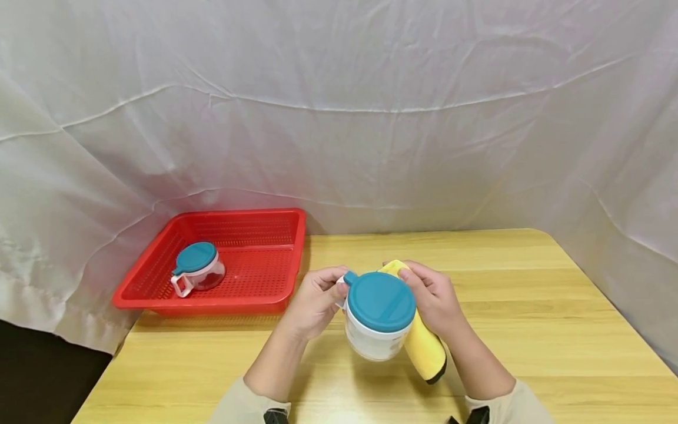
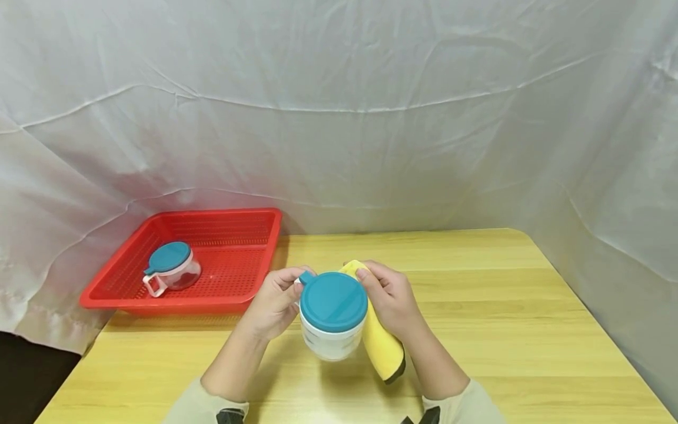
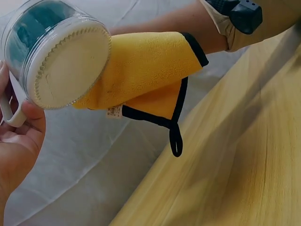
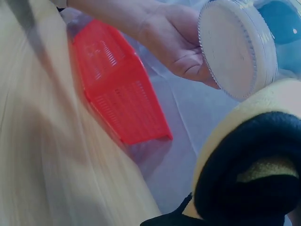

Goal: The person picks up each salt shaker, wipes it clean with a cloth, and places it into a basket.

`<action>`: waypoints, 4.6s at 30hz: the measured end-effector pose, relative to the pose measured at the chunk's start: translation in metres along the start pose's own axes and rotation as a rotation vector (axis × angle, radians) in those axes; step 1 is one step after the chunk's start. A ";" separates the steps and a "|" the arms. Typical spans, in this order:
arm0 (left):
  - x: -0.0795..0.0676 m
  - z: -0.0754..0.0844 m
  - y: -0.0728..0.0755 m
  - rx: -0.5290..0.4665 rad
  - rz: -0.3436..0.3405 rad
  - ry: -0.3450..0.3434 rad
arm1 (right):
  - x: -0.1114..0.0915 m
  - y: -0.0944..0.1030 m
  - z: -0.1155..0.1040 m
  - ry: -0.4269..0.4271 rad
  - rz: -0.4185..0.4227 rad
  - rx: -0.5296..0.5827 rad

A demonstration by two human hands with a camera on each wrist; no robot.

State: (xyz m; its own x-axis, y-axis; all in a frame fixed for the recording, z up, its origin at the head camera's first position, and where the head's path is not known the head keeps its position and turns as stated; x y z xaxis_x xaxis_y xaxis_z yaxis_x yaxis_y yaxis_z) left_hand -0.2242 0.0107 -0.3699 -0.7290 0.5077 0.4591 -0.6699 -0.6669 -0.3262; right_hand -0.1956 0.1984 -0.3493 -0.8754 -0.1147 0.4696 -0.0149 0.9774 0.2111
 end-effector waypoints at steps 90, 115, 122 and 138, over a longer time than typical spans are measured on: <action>0.002 -0.004 0.010 0.588 0.362 -0.118 | -0.005 -0.018 -0.056 0.649 0.022 -0.763; 0.000 -0.010 0.013 0.426 0.105 -0.008 | 0.000 0.004 -0.043 0.340 -0.109 -0.645; 0.000 -0.015 0.019 0.146 0.240 0.035 | 0.001 0.011 -0.041 0.282 0.034 -0.566; -0.005 0.000 0.010 0.543 0.629 -0.129 | -0.012 -0.023 -0.064 0.749 0.280 -0.769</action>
State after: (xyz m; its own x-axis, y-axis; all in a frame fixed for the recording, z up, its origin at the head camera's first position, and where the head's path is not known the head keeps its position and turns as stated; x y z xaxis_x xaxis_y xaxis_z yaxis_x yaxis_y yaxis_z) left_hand -0.2273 0.0015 -0.3760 -0.9001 -0.0910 0.4262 0.0408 -0.9913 -0.1254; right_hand -0.1534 0.1659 -0.3051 -0.2837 -0.2392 0.9286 0.6691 0.6443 0.3704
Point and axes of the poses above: each hand's wrist, its own x-axis towards the middle knuckle, its own y-axis out of the back of the hand, z = x × y, the point moved 6 cm from there along x, towards the middle knuckle, and after that the axes turned 3 degrees about -y, right-handed, at the moved point
